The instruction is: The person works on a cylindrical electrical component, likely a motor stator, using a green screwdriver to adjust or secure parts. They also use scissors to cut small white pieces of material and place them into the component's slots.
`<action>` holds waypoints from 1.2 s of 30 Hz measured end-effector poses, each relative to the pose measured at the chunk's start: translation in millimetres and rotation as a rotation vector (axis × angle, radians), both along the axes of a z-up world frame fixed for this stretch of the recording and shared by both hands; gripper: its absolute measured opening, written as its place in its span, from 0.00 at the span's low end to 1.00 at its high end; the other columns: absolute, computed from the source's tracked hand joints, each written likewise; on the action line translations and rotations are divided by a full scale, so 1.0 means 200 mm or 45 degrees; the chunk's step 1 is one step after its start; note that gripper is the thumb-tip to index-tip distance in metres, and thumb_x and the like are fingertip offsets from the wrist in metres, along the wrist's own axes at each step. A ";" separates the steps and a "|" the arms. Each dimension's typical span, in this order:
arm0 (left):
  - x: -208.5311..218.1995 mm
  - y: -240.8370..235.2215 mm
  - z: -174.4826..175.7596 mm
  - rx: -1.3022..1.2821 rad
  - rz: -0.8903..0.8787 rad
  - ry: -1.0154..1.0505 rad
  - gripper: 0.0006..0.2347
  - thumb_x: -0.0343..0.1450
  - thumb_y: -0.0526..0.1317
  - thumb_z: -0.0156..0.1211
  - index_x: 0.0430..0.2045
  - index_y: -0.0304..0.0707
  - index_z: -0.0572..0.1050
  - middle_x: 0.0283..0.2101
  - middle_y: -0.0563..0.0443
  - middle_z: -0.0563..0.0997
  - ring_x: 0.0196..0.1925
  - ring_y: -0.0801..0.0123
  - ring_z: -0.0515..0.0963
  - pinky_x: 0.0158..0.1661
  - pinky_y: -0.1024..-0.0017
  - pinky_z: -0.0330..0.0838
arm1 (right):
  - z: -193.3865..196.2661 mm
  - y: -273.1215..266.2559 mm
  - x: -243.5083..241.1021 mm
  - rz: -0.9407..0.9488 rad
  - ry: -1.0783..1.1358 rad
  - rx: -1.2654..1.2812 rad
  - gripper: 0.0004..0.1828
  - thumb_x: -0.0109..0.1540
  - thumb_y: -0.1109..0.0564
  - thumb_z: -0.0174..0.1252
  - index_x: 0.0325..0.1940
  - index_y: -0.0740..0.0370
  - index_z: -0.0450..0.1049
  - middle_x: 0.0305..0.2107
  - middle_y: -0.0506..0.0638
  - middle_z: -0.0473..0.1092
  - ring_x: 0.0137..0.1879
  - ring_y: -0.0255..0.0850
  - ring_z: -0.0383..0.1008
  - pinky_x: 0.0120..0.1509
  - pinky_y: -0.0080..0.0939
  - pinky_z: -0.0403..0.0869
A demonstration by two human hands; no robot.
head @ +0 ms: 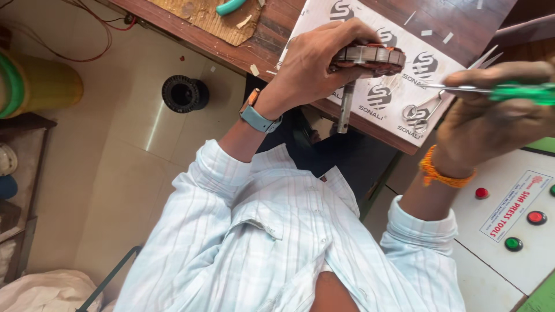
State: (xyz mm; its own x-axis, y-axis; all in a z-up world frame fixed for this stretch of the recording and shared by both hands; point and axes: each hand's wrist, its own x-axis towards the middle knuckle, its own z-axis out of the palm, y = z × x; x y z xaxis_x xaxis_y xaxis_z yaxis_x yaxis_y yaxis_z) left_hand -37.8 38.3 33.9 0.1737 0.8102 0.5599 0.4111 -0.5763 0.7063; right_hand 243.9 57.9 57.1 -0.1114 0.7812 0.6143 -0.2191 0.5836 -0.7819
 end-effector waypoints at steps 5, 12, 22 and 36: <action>0.01 0.00 0.03 -0.007 -0.015 -0.014 0.18 0.70 0.41 0.77 0.48 0.46 0.73 0.42 0.56 0.82 0.46 0.65 0.84 0.44 0.69 0.79 | 0.07 -0.02 -0.19 -0.081 -0.266 0.180 0.26 0.74 0.43 0.52 0.62 0.65 0.55 0.39 0.66 0.76 0.36 0.54 0.83 0.38 0.43 0.84; 0.00 -0.01 0.03 0.005 -0.004 0.017 0.18 0.70 0.41 0.76 0.50 0.47 0.73 0.39 0.55 0.81 0.43 0.63 0.82 0.43 0.65 0.76 | 0.06 -0.03 -0.23 -0.058 -0.287 0.111 0.27 0.73 0.44 0.57 0.65 0.64 0.57 0.37 0.68 0.78 0.39 0.55 0.84 0.44 0.45 0.85; 0.02 -0.01 0.02 -0.033 -0.003 0.001 0.18 0.70 0.43 0.75 0.51 0.49 0.74 0.39 0.56 0.81 0.44 0.64 0.82 0.43 0.65 0.76 | 0.06 -0.04 -0.29 -0.083 -0.204 -0.100 0.31 0.73 0.45 0.63 0.67 0.65 0.57 0.38 0.65 0.77 0.41 0.50 0.83 0.48 0.47 0.86; 0.08 0.00 0.02 -0.001 0.063 -0.002 0.27 0.70 0.45 0.74 0.64 0.53 0.69 0.39 0.59 0.83 0.38 0.69 0.81 0.41 0.68 0.76 | 0.04 -0.08 -0.32 -0.061 -0.303 0.152 0.19 0.76 0.48 0.53 0.59 0.59 0.53 0.42 0.64 0.72 0.47 0.50 0.81 0.54 0.48 0.87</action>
State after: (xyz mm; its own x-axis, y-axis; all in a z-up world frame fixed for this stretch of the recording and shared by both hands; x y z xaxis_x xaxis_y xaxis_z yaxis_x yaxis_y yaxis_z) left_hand -21.5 37.6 38.0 0.1325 0.8184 0.5591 0.4384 -0.5543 0.7075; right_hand 179.5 42.8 64.1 -0.2283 0.7128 0.6631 -0.0077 0.6798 -0.7334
